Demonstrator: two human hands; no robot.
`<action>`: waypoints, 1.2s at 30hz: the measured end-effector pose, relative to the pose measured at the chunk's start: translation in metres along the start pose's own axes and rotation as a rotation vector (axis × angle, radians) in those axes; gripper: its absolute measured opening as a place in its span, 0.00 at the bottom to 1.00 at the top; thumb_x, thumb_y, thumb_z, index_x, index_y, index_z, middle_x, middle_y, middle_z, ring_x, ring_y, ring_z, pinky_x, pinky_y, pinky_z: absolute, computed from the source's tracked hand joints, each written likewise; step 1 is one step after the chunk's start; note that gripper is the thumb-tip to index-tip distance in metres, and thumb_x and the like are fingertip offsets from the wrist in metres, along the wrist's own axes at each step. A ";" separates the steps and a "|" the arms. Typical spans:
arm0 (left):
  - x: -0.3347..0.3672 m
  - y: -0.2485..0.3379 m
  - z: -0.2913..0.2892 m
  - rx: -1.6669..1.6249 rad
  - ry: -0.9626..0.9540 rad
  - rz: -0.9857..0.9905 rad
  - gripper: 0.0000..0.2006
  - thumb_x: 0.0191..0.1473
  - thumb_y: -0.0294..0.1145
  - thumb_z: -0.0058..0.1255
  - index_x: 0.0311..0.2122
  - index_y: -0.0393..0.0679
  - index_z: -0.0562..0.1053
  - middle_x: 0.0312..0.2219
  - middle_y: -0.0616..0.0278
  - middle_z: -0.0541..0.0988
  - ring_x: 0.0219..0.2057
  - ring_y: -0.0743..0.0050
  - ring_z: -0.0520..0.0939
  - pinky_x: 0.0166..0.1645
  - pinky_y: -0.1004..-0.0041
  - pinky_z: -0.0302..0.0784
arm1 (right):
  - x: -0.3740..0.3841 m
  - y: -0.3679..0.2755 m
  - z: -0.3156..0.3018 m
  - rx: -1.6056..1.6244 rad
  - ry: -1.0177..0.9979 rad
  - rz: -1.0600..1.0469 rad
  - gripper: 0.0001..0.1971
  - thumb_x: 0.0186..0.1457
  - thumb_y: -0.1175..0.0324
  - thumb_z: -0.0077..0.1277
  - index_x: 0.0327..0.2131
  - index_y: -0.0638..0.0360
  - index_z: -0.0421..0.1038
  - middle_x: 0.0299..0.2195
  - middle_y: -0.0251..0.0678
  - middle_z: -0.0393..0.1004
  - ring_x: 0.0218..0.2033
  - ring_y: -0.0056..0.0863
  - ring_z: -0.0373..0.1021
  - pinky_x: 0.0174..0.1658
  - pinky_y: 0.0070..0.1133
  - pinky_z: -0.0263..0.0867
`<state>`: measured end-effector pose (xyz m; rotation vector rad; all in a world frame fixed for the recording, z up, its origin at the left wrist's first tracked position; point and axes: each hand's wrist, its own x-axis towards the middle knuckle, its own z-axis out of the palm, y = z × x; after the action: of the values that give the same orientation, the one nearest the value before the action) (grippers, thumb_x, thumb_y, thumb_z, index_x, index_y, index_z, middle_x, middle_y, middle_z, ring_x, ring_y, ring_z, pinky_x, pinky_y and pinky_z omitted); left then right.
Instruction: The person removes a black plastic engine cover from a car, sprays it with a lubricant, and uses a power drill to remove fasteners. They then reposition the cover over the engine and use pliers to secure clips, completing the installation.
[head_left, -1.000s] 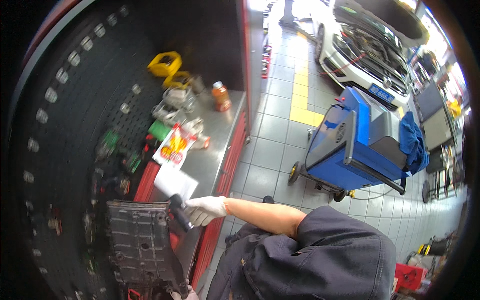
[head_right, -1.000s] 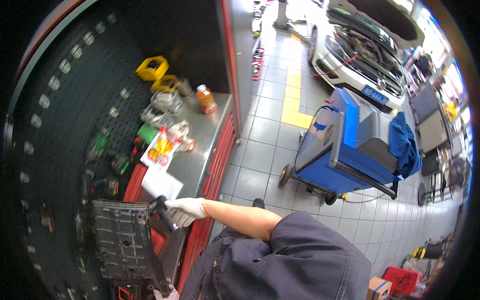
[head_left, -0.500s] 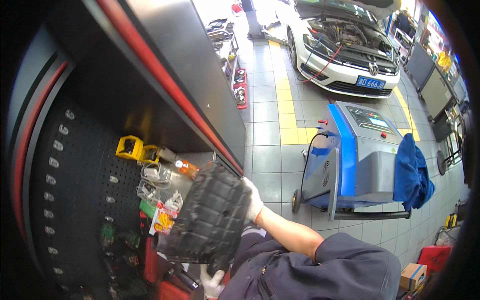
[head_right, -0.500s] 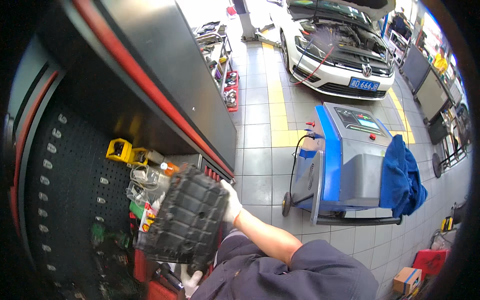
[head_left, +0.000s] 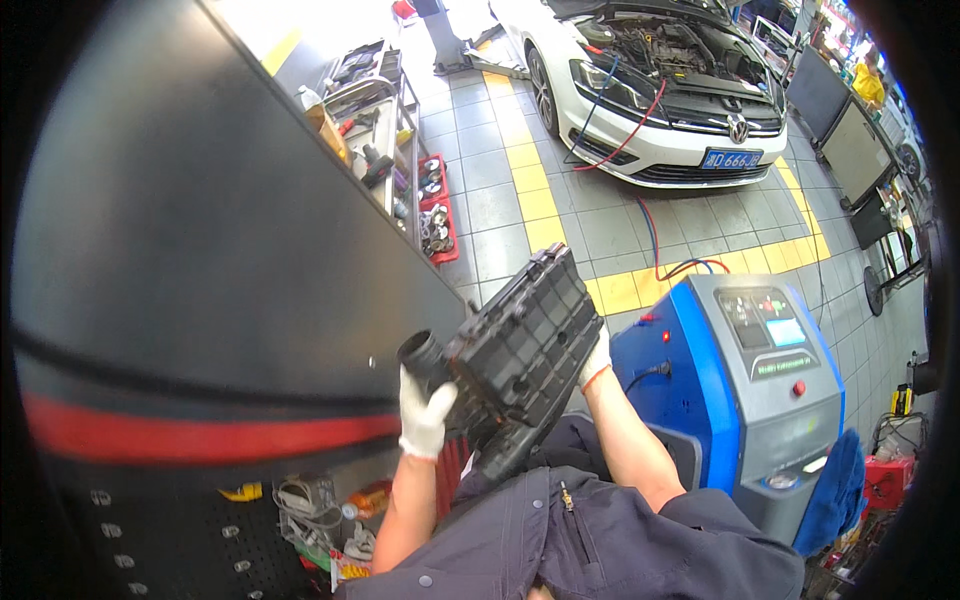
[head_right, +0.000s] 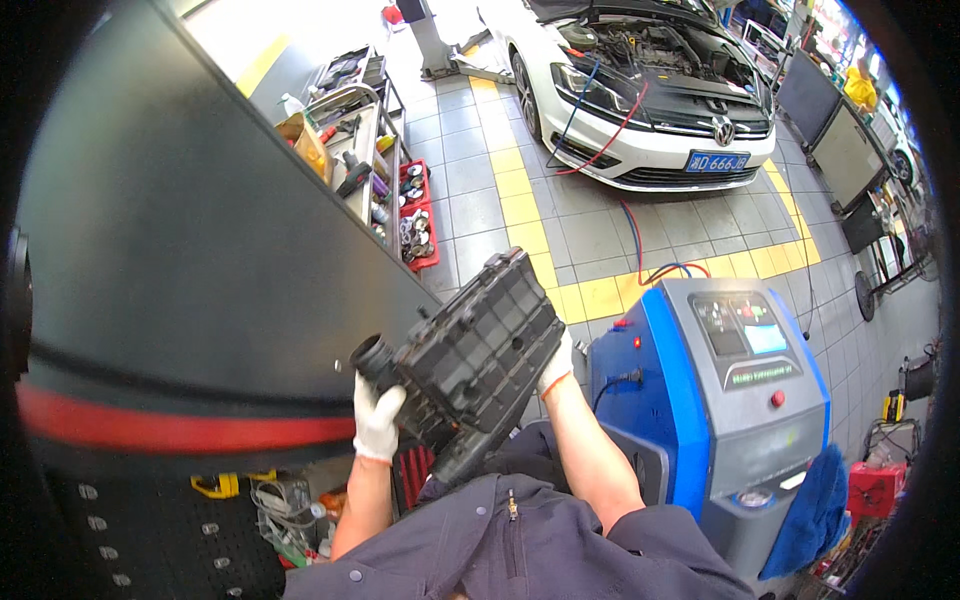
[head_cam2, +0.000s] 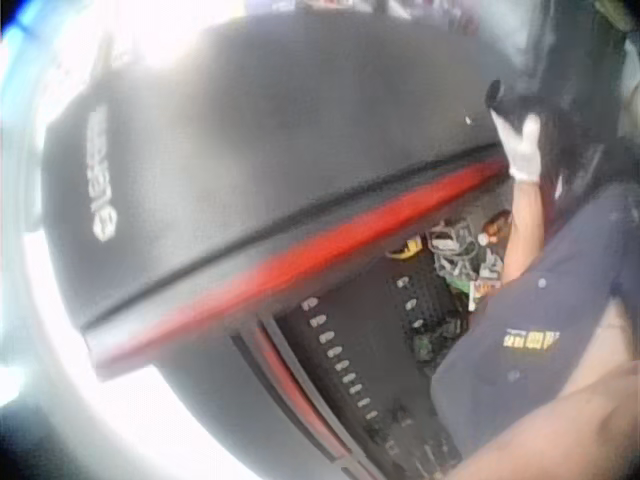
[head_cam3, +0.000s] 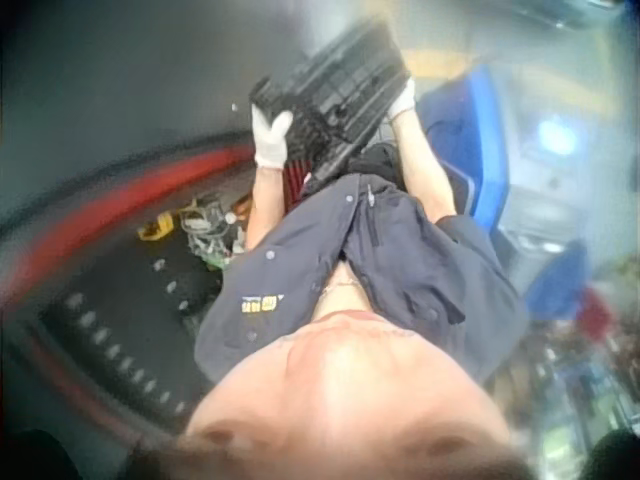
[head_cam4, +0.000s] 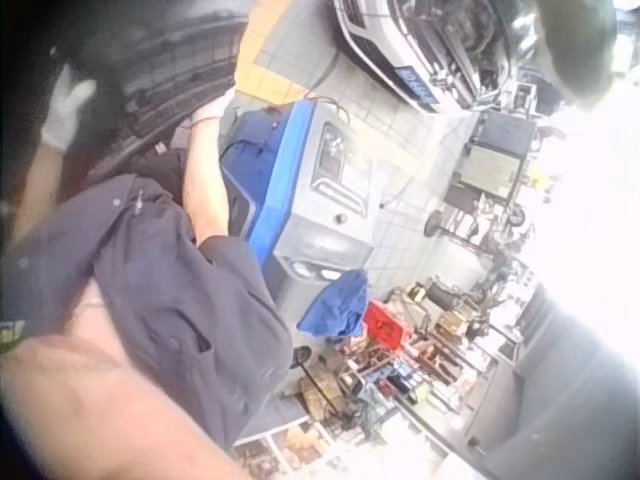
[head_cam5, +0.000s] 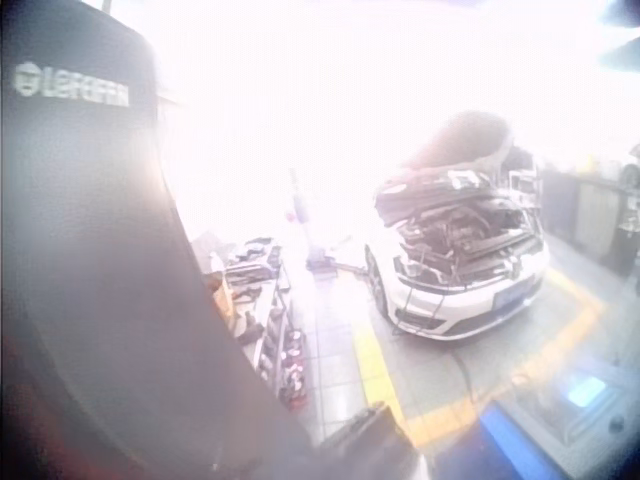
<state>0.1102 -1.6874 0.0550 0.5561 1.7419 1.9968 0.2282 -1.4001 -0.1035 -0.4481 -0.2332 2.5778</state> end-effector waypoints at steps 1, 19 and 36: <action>0.048 0.001 0.008 0.110 0.042 -0.004 0.46 0.52 0.22 0.62 0.77 0.38 0.57 0.67 0.52 0.71 0.68 0.60 0.72 0.76 0.63 0.61 | 0.020 -0.012 -0.003 0.035 0.126 0.000 0.25 0.76 0.54 0.37 0.60 0.58 0.76 0.55 0.42 0.83 0.53 0.43 0.79 0.58 0.42 0.77; 0.446 -0.108 0.038 -0.134 0.548 -0.790 0.34 0.50 0.24 0.50 0.66 0.50 0.63 0.52 0.46 0.79 0.53 0.40 0.85 0.50 0.27 0.86 | 0.508 -0.114 0.021 -0.632 0.814 0.409 0.28 0.66 0.47 0.57 0.60 0.57 0.69 0.50 0.50 0.78 0.55 0.43 0.76 0.58 0.40 0.73; 0.522 -0.178 0.034 -0.760 1.349 -0.867 0.21 0.53 0.28 0.55 0.53 0.33 0.73 0.52 0.40 0.79 0.53 0.32 0.82 0.61 0.30 0.81 | 0.842 0.073 0.129 -1.402 0.080 0.748 0.29 0.60 0.53 0.64 0.57 0.65 0.80 0.51 0.42 0.84 0.52 0.36 0.79 0.55 0.32 0.72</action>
<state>-0.2925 -1.3453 -0.1077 -1.7899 1.0623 2.0632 -0.5380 -1.0423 -0.2281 -1.2658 -2.2171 2.5787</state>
